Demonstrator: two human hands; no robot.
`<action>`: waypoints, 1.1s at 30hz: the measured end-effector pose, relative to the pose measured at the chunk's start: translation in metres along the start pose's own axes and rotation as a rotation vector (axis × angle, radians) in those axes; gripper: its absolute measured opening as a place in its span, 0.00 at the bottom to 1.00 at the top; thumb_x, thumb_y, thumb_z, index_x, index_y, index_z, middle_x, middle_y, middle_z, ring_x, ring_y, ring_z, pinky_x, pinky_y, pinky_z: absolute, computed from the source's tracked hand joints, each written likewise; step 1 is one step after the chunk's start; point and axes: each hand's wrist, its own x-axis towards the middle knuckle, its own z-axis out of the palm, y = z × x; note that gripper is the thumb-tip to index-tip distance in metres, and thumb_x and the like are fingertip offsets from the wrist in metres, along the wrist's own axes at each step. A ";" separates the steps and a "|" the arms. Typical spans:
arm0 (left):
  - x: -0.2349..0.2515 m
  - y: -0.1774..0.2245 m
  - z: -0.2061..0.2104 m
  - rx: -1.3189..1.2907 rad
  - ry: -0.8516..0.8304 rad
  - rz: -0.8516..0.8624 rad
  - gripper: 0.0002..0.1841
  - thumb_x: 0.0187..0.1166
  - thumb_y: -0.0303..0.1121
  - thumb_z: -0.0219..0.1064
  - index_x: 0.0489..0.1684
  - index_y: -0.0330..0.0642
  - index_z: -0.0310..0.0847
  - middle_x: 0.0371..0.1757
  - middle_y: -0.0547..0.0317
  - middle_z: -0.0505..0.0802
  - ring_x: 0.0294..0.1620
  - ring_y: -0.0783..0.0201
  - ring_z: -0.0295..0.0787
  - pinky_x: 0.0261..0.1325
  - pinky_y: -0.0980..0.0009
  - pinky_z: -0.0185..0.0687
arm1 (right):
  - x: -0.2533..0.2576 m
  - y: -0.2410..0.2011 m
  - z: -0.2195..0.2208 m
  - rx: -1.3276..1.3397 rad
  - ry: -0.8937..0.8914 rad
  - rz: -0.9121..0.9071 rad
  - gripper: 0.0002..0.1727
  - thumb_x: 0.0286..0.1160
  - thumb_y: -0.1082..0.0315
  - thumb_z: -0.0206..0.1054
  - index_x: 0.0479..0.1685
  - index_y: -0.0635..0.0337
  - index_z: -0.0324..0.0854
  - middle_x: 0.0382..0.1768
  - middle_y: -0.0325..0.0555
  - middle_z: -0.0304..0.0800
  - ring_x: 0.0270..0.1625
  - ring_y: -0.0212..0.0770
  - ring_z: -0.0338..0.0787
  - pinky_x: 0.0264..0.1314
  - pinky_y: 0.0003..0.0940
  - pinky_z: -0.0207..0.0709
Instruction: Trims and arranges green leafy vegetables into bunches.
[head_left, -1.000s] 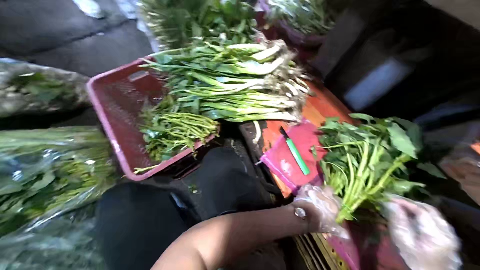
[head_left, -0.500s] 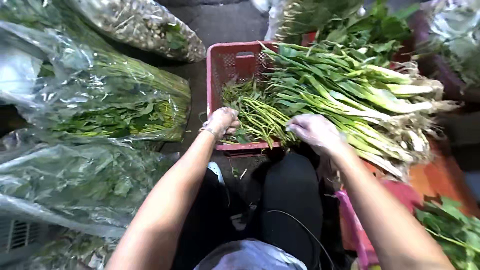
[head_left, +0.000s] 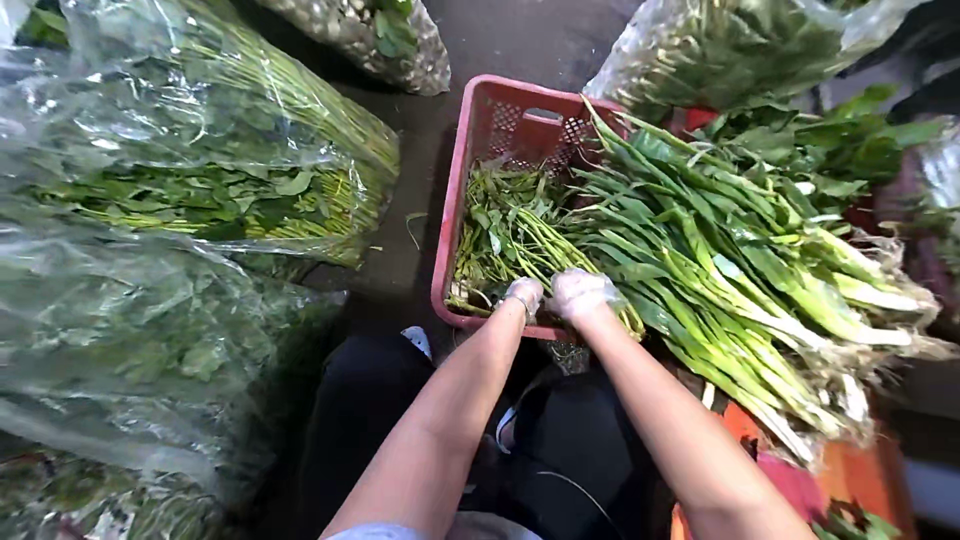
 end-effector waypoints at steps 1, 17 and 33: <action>0.003 -0.001 0.005 -0.048 0.013 0.014 0.19 0.90 0.38 0.58 0.70 0.36 0.76 0.62 0.41 0.84 0.57 0.50 0.80 0.58 0.51 0.77 | 0.000 0.001 -0.002 0.024 0.000 0.023 0.26 0.72 0.51 0.73 0.59 0.64 0.87 0.68 0.65 0.84 0.72 0.67 0.83 0.67 0.73 0.73; -0.066 0.052 -0.060 0.153 -0.024 0.420 0.21 0.91 0.42 0.58 0.75 0.42 0.70 0.53 0.49 0.91 0.45 0.58 0.90 0.48 0.58 0.86 | -0.022 0.044 -0.020 0.747 0.053 -0.213 0.24 0.81 0.60 0.70 0.73 0.59 0.76 0.57 0.57 0.88 0.54 0.50 0.88 0.58 0.52 0.81; -0.099 0.048 -0.089 0.242 0.112 0.708 0.22 0.86 0.33 0.64 0.79 0.47 0.71 0.53 0.46 0.89 0.48 0.54 0.87 0.54 0.53 0.83 | -0.030 -0.031 -0.062 0.862 0.794 -0.491 0.13 0.78 0.62 0.71 0.49 0.64 0.89 0.45 0.57 0.92 0.51 0.54 0.92 0.59 0.56 0.83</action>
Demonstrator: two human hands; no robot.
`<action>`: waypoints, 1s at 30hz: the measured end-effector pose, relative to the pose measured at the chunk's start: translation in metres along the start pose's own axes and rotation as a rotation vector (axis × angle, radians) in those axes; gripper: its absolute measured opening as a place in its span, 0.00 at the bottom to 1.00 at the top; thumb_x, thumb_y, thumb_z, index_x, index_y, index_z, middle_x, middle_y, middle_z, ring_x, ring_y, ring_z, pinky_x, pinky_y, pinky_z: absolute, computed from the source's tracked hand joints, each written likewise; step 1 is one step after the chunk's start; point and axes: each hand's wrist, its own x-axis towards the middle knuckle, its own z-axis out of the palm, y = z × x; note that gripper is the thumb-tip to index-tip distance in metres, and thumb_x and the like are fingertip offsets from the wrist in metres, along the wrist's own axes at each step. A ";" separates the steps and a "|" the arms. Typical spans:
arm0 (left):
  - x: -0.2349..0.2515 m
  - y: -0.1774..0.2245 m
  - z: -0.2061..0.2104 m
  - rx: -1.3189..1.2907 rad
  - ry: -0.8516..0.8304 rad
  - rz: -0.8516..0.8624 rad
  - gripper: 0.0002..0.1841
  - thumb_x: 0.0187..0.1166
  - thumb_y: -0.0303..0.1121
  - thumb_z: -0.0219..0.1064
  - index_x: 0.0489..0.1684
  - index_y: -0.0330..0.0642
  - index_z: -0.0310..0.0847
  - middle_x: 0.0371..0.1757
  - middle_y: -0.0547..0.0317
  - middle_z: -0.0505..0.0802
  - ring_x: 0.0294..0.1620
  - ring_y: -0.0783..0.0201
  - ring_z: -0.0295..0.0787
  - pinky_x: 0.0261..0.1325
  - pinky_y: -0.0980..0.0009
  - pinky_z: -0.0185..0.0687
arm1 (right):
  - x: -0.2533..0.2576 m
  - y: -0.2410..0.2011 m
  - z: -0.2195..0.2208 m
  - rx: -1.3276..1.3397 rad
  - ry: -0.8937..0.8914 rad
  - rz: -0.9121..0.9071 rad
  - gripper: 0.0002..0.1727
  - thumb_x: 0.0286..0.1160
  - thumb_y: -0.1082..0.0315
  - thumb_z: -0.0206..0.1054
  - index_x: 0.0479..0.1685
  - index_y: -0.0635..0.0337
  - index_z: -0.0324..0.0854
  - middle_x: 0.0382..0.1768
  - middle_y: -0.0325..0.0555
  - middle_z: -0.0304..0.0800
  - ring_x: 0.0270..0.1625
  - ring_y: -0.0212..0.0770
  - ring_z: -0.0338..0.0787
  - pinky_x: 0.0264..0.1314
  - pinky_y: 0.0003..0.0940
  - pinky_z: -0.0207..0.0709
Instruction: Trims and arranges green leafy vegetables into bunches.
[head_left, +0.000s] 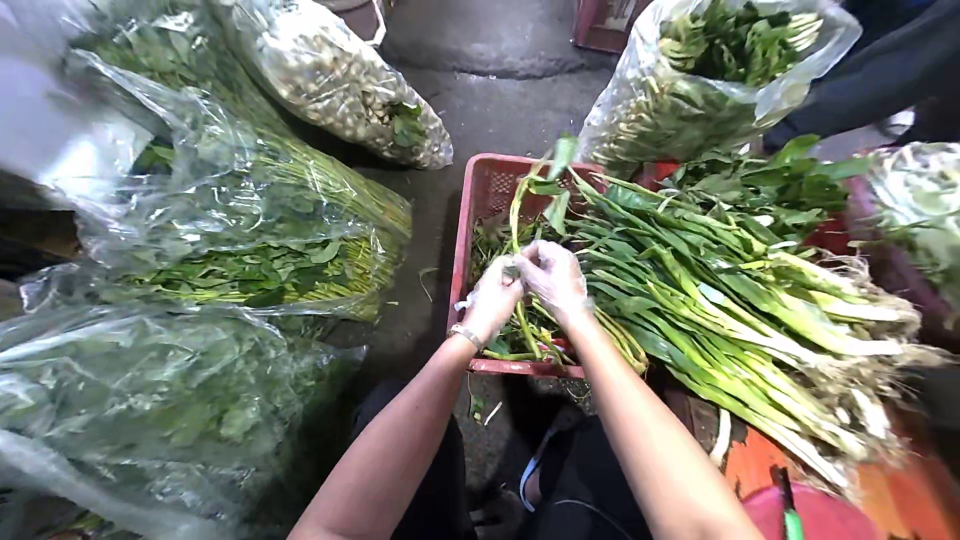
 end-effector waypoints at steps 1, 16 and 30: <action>0.000 0.000 0.000 -0.101 -0.016 -0.031 0.22 0.87 0.32 0.63 0.80 0.48 0.71 0.60 0.46 0.87 0.54 0.54 0.86 0.56 0.54 0.82 | 0.001 -0.002 0.004 0.016 0.009 0.039 0.12 0.79 0.63 0.69 0.45 0.65 0.88 0.43 0.57 0.92 0.49 0.53 0.91 0.56 0.56 0.82; 0.024 -0.015 -0.020 -0.953 0.187 -0.227 0.14 0.95 0.42 0.46 0.40 0.50 0.75 0.23 0.70 0.81 0.17 0.77 0.75 0.20 0.81 0.73 | -0.036 0.002 0.035 0.024 0.134 -0.559 0.08 0.67 0.76 0.71 0.40 0.64 0.95 0.42 0.57 0.94 0.47 0.54 0.94 0.54 0.49 0.87; 0.026 -0.014 -0.026 -0.795 0.386 -0.138 0.10 0.92 0.42 0.53 0.59 0.52 0.74 0.35 0.69 0.77 0.25 0.76 0.73 0.30 0.81 0.75 | -0.033 -0.015 0.049 -0.277 -0.120 -0.332 0.24 0.80 0.75 0.62 0.76 0.56 0.82 0.53 0.59 0.93 0.52 0.59 0.93 0.58 0.55 0.85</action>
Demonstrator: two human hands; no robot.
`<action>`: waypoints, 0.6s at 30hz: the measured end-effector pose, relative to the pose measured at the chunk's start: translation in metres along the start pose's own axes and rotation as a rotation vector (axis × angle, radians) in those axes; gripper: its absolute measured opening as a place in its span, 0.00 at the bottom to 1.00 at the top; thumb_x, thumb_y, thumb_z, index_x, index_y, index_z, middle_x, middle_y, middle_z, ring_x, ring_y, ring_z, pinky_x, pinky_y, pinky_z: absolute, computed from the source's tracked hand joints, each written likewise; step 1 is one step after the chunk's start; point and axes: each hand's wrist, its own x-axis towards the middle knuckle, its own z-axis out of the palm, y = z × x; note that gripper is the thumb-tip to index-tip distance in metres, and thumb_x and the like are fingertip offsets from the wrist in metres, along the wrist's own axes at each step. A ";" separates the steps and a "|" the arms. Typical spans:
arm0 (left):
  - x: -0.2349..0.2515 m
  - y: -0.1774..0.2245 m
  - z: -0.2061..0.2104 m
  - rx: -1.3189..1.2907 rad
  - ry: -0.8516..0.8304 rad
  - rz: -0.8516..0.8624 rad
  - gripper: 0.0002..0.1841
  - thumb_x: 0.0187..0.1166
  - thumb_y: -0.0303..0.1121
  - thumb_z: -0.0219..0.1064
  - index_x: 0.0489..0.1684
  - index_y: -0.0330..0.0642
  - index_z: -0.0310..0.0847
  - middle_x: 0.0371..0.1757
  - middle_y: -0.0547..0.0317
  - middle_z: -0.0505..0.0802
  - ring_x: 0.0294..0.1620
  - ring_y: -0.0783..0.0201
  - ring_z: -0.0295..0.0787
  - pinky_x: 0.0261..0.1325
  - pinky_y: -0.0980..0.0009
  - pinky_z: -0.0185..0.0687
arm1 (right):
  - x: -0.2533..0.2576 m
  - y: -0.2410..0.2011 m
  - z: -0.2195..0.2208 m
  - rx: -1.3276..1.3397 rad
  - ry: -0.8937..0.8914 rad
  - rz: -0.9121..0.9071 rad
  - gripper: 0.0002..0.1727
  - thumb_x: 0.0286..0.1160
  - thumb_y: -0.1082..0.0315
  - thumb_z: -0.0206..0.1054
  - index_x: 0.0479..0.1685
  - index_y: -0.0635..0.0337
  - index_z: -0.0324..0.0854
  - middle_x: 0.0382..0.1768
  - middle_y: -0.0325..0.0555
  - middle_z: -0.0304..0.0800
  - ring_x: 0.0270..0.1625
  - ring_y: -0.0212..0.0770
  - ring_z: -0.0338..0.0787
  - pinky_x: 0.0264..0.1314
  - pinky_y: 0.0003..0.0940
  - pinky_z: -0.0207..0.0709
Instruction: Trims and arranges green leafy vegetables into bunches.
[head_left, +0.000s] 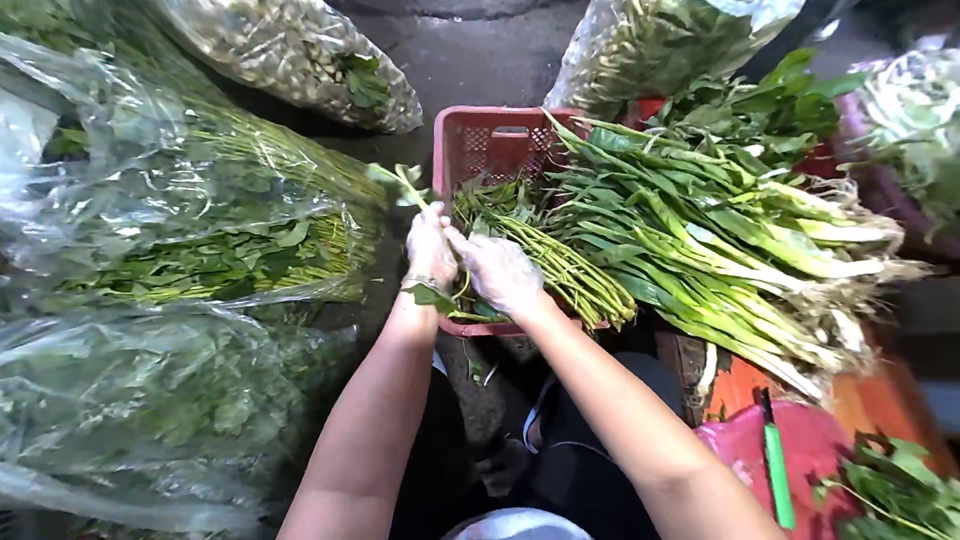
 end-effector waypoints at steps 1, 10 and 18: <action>0.006 0.000 0.002 -0.005 0.029 0.003 0.09 0.90 0.41 0.56 0.57 0.52 0.74 0.34 0.68 0.78 0.25 0.75 0.74 0.30 0.79 0.76 | 0.004 0.000 0.001 -0.007 -0.008 0.013 0.23 0.80 0.74 0.62 0.74 0.56 0.83 0.52 0.60 0.92 0.52 0.60 0.93 0.57 0.55 0.85; 0.010 0.012 0.003 -0.164 -0.017 0.103 0.07 0.94 0.38 0.49 0.46 0.53 0.71 0.22 0.73 0.74 0.12 0.79 0.66 0.18 0.85 0.69 | 0.014 0.026 0.009 0.241 -0.006 -0.067 0.14 0.76 0.77 0.63 0.54 0.65 0.91 0.47 0.59 0.94 0.53 0.58 0.94 0.61 0.55 0.84; 0.015 0.024 0.000 -0.247 0.025 0.185 0.10 0.95 0.38 0.45 0.47 0.51 0.72 0.20 0.73 0.73 0.12 0.78 0.64 0.18 0.84 0.68 | -0.004 0.024 -0.008 0.034 0.032 -0.157 0.06 0.70 0.75 0.68 0.32 0.64 0.91 0.34 0.55 0.91 0.44 0.56 0.93 0.51 0.51 0.86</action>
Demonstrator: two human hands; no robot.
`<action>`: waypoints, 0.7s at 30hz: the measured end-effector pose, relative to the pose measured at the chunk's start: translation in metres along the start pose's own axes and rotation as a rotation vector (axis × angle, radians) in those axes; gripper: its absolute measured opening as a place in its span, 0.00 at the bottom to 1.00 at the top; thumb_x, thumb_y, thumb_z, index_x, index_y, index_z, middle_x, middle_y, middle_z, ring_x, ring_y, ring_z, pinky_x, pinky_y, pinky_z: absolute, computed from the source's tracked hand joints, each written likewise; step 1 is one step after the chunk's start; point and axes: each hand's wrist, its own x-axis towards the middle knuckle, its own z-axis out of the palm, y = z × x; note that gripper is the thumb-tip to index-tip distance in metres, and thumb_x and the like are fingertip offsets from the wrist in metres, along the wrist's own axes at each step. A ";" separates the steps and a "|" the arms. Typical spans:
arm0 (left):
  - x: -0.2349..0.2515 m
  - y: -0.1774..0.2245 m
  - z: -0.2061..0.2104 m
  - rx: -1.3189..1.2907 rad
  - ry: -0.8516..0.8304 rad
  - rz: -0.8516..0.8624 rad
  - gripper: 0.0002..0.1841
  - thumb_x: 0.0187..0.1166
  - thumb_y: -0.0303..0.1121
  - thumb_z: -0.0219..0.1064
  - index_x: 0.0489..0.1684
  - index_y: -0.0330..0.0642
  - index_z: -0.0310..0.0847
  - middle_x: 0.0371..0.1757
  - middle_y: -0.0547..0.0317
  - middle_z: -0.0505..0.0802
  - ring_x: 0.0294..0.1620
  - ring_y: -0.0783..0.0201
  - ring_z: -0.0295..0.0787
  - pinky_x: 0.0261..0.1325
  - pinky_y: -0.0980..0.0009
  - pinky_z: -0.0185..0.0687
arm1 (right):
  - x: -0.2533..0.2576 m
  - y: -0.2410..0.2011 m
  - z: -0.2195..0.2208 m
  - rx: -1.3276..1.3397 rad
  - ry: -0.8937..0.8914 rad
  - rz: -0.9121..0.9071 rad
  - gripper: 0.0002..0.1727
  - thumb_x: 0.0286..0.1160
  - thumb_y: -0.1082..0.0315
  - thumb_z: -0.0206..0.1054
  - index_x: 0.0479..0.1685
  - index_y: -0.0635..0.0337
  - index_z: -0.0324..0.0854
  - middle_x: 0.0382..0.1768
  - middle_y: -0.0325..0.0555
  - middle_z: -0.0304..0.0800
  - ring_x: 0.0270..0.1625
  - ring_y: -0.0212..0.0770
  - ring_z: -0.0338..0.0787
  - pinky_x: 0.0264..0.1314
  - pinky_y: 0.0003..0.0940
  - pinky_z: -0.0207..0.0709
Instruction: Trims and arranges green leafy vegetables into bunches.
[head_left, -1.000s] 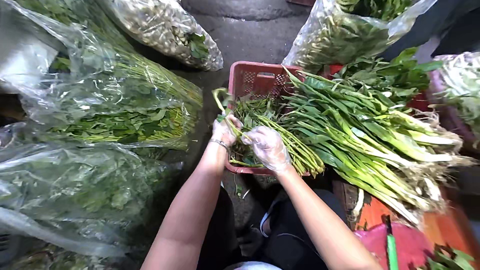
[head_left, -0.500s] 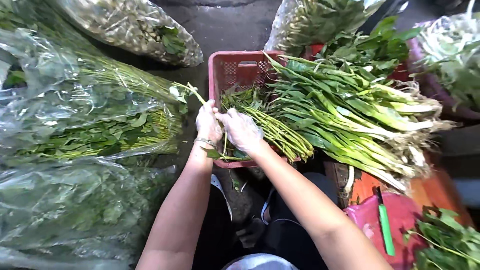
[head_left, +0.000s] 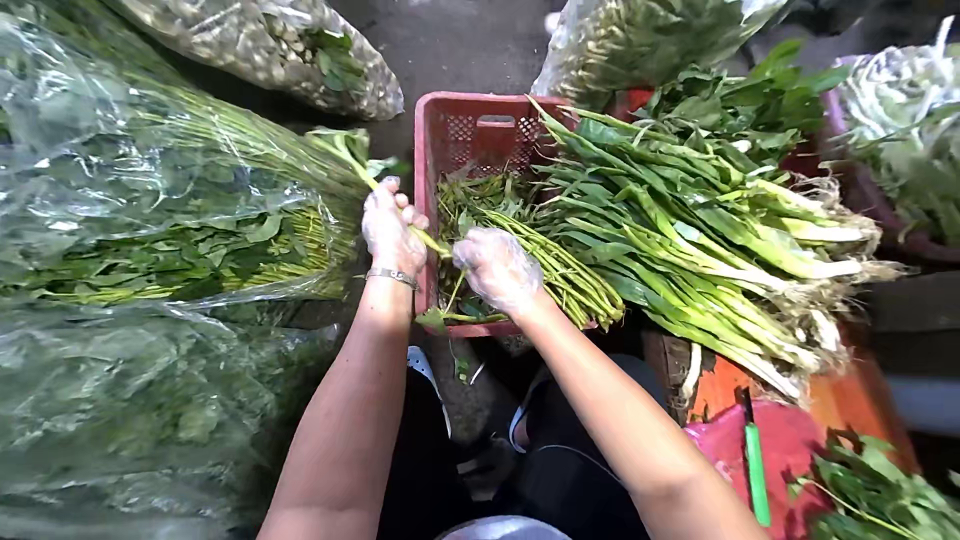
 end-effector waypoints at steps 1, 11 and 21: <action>0.005 0.009 -0.005 -0.020 0.049 0.071 0.12 0.97 0.39 0.41 0.49 0.51 0.71 0.20 0.74 0.73 0.13 0.78 0.65 0.20 0.83 0.70 | -0.005 -0.002 -0.004 -0.036 0.003 -0.001 0.06 0.70 0.76 0.67 0.30 0.63 0.90 0.32 0.54 0.90 0.43 0.55 0.93 0.50 0.51 0.86; -0.005 0.027 -0.013 0.060 0.014 0.152 0.14 0.97 0.48 0.38 0.59 0.58 0.69 0.26 0.72 0.76 0.15 0.76 0.70 0.22 0.80 0.75 | -0.014 0.064 -0.040 -0.231 -0.612 0.839 0.17 0.77 0.73 0.65 0.63 0.61 0.86 0.64 0.66 0.87 0.68 0.69 0.85 0.63 0.72 0.78; -0.023 -0.008 0.000 0.144 -0.081 -0.162 0.07 0.92 0.40 0.53 0.55 0.51 0.74 0.24 0.68 0.76 0.15 0.74 0.70 0.18 0.80 0.72 | -0.028 0.118 -0.012 -0.227 -0.635 1.046 0.36 0.69 0.46 0.74 0.71 0.63 0.80 0.69 0.68 0.84 0.74 0.68 0.81 0.71 0.73 0.72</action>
